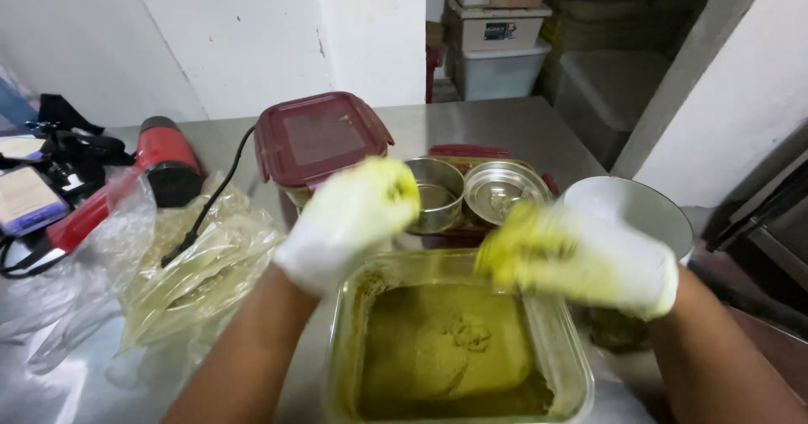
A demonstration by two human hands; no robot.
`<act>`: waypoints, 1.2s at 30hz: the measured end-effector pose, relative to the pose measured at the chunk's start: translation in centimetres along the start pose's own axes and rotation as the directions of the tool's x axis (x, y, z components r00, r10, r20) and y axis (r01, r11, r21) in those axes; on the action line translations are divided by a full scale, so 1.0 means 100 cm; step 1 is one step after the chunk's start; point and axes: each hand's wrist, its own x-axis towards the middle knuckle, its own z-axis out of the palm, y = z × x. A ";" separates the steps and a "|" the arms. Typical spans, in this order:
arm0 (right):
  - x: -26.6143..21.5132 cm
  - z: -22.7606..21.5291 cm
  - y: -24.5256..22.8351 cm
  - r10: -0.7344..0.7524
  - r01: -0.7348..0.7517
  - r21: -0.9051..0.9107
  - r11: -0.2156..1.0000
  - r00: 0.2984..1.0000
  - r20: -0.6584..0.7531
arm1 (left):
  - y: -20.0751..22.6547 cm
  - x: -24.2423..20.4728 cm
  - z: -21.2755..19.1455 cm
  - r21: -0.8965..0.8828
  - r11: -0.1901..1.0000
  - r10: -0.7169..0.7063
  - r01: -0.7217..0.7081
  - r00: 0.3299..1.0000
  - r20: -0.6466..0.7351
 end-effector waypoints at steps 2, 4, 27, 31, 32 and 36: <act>0.001 -0.003 0.006 0.199 -0.198 0.029 0.980 0.953 -0.228 | -0.028 0.061 0.019 0.074 0.991 0.118 -0.110 0.985 -0.128; 0.003 -0.008 0.011 0.372 -0.372 0.093 0.924 0.812 -0.450 | -0.046 0.110 0.032 0.169 0.961 0.257 -0.218 0.933 -0.252; 0.099 0.022 0.155 0.692 -0.381 -0.879 0.285 0.717 -0.086 | -0.073 0.026 0.080 0.010 0.959 0.280 -0.282 0.948 -0.150; 0.099 0.031 0.137 0.734 -0.385 -0.861 0.332 0.679 -0.020 | -0.068 0.016 0.076 0.035 0.978 0.206 -0.204 0.976 -0.070; 0.101 0.030 0.131 0.733 -0.387 -0.849 0.359 0.680 -0.001 | -0.071 0.016 0.075 0.032 0.967 0.253 -0.251 0.962 -0.101; 0.111 0.027 0.126 0.764 -0.367 -0.864 0.344 0.644 0.030 | -0.075 0.025 0.085 0.009 0.950 0.309 -0.311 0.943 -0.126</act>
